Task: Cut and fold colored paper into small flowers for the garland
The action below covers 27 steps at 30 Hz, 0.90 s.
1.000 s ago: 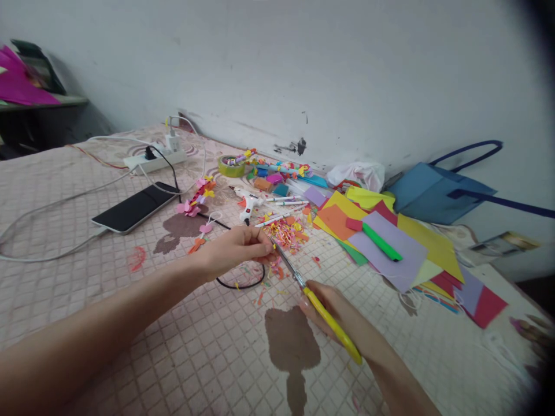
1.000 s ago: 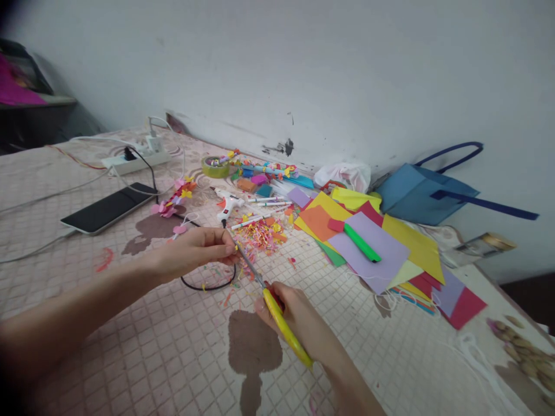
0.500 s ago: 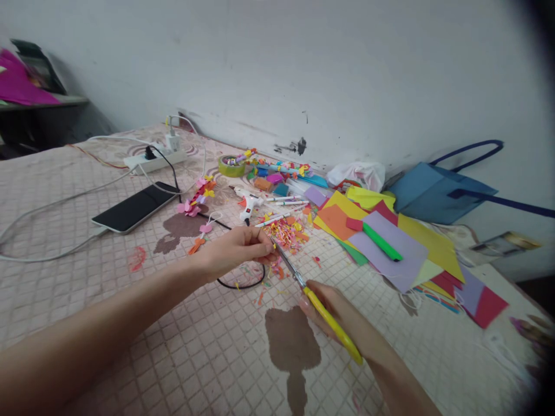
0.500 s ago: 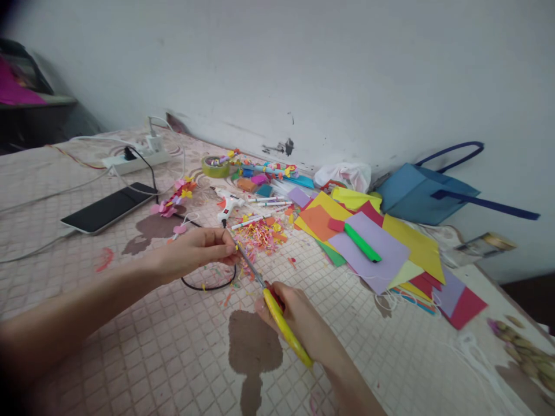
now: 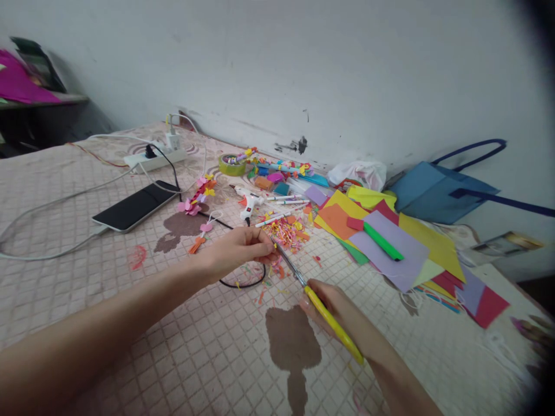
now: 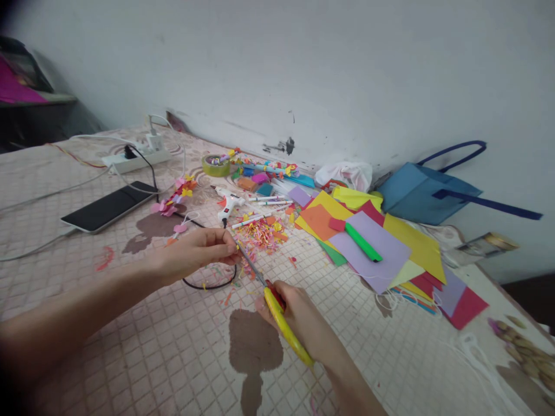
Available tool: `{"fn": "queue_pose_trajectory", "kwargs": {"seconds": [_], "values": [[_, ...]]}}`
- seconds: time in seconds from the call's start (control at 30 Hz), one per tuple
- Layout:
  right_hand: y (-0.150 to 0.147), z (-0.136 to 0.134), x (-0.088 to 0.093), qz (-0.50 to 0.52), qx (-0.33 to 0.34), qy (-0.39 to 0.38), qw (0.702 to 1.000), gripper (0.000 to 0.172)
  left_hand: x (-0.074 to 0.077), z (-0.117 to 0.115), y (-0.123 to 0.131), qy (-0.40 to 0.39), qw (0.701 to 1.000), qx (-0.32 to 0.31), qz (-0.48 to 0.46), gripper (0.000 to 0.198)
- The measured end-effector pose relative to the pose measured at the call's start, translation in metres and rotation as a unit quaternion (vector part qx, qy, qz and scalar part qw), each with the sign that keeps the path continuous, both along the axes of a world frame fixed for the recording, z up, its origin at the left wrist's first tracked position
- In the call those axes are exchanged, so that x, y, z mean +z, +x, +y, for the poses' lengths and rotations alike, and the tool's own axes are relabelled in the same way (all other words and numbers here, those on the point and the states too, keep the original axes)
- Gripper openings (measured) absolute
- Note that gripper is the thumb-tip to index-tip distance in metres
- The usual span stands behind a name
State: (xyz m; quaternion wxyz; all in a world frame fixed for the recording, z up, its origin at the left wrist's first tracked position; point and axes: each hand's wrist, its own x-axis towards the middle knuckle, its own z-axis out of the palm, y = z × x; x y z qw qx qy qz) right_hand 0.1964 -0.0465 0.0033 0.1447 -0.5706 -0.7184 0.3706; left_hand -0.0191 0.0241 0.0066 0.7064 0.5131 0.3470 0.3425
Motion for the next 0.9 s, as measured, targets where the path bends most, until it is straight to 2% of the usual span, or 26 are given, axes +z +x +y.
{"fn": "queue_pose_trajectory", "kwargs": {"seconds": [0.4, 0.6, 0.9], "values": [[-0.0009, -0.0002, 0.0034, 0.006, -0.012, -0.024, 1.0, 0.032, 0.0017, -0.0021, 0.001, -0.007, 1.0, 0.006, -0.004, 0.009], [-0.0014, 0.0011, 0.0019, 0.02, -0.019, -0.014, 1.0, 0.033, -0.0022, -0.0025, 0.0016, 0.002, 1.0, 0.014, -0.003, 0.01], [0.0007, -0.0003, 0.0033, 0.013, -0.014, -0.002, 1.0, 0.032, 0.0, -0.0015, 0.0, 0.004, 1.0, 0.0, -0.007, 0.01]]}}
